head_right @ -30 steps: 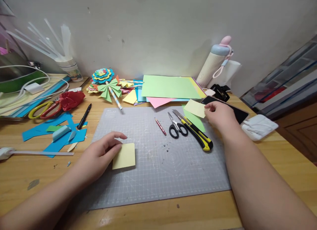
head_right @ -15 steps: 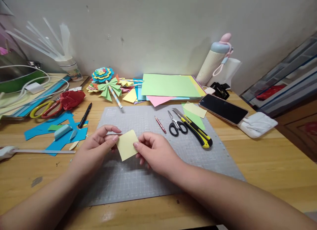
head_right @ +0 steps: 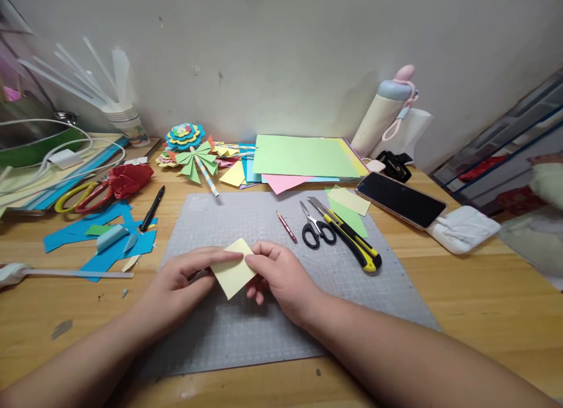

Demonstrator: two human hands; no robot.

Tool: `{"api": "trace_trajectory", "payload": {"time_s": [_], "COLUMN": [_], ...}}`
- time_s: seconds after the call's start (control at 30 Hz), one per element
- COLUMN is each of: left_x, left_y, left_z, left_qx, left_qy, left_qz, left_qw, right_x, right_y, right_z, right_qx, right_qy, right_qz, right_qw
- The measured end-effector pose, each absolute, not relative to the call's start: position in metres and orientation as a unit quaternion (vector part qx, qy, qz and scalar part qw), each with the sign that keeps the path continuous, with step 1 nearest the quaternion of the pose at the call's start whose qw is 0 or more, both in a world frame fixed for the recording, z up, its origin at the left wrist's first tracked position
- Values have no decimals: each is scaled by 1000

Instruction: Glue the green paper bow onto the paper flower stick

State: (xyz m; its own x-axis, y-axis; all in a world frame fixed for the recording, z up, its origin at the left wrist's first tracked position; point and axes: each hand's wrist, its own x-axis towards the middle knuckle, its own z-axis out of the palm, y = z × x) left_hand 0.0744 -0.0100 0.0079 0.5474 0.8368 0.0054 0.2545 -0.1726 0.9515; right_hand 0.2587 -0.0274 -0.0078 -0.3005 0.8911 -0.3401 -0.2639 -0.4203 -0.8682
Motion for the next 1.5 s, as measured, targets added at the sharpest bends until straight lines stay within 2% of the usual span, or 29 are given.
{"api": "trace_trajectory", "payload": {"time_s": [0.23,0.43,0.67,0.8,1.1,1.5], "left_x": [70,74,73,73,71,72], "left_y": [-7,-10,-9,-8,-10,-7], "left_z": [1,-1,3,2,-1,2], "left_qx": [702,744,782,801,845,807], "left_qy": [467,416,388,373,313,344], "left_qz": [324,294,320,324,285,322], "left_qw": [430,433,368,339,327,356], "right_x": [259,260,260,259,256,258], "right_y": [-25,-23,-24,-24,-21,-26], "right_z": [-10,-12,-14,-18,-14,-13], "right_qx": [-427,-409,-417,-414,-423,-416], "right_qy": [-321,-321,-347,-333,-269,-303], "right_qz": [738,749,742,731,707,723], "right_qw": [412,410,393,429,499,461]}}
